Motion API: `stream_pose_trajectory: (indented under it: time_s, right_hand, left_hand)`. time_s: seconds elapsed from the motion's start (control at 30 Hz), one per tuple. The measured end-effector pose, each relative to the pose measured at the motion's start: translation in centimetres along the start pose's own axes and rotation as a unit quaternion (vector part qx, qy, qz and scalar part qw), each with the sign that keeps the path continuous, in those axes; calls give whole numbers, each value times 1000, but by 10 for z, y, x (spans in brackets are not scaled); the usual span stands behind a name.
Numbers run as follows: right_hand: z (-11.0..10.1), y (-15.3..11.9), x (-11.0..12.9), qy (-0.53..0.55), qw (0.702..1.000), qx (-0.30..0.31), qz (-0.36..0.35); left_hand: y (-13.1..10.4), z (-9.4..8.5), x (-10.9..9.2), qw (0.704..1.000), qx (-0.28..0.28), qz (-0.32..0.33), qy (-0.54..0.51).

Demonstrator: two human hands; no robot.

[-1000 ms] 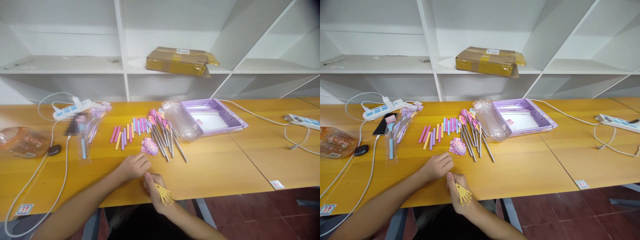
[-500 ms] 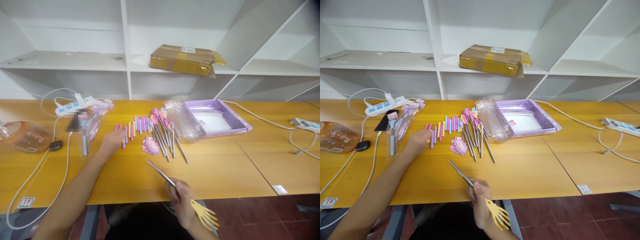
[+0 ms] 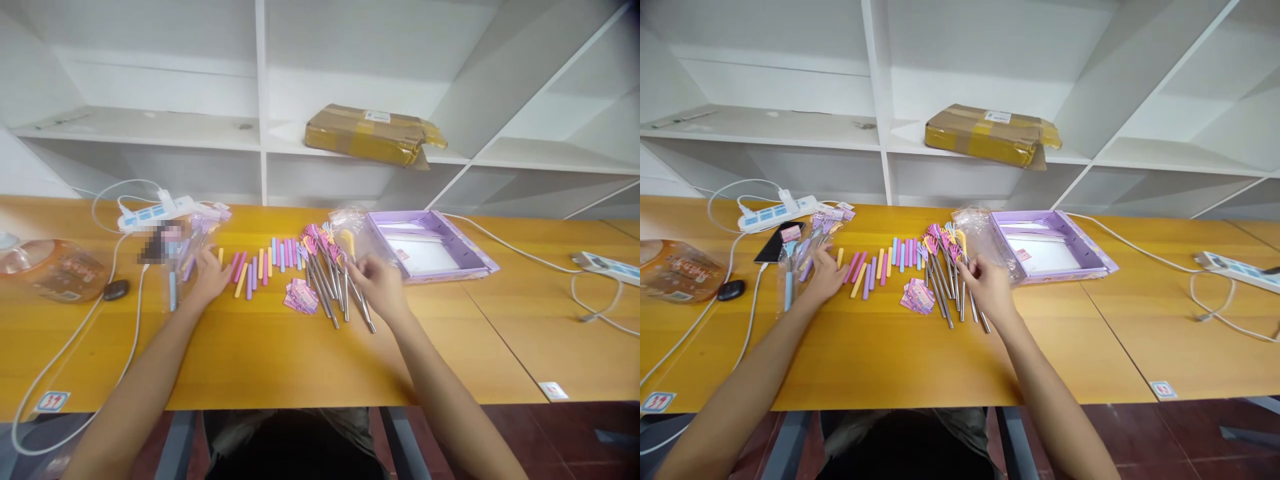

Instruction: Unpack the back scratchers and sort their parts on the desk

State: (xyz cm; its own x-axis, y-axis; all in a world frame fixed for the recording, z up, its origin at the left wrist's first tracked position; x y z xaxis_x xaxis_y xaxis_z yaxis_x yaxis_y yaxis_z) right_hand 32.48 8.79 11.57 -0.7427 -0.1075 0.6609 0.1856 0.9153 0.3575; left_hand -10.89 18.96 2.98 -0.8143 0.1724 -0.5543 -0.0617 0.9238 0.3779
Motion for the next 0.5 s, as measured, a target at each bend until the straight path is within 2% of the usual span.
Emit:
stream_pose_trajectory:
  time_s: [0.1,0.17,0.23,0.37,0.5]
  right_hand:
    - [46,33,-4,-188,977,100,-15]
    - [69,44,-7,-279,948,153,-16]
    - [81,47,-6,-316,933,174,-20]
    - [80,36,0,-328,931,160,-31]
    - [63,10,0,-295,945,136,-41]
  left_hand:
    - [-1,0,-6,1000,13,13,24]
    - [2,-9,-6,998,1,4,66]
    - [6,-24,-3,991,-19,-8,129]
    - [11,-46,4,971,-24,-20,236]
    - [10,-42,15,959,6,-39,280]
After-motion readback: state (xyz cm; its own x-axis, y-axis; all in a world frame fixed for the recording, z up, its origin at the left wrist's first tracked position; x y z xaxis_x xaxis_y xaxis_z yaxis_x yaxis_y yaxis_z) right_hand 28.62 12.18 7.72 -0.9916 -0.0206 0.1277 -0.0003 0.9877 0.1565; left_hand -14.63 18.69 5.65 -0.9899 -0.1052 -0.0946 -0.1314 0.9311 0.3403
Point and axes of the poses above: each hand's wrist, its own y-axis towards the middle knuckle, its own z-axis out of the palm, x = y × z, the point moved 9 cm from there along y, towards the middle knuckle, and after that the axes turned 1 degree about -y, right-handed, at the moved point
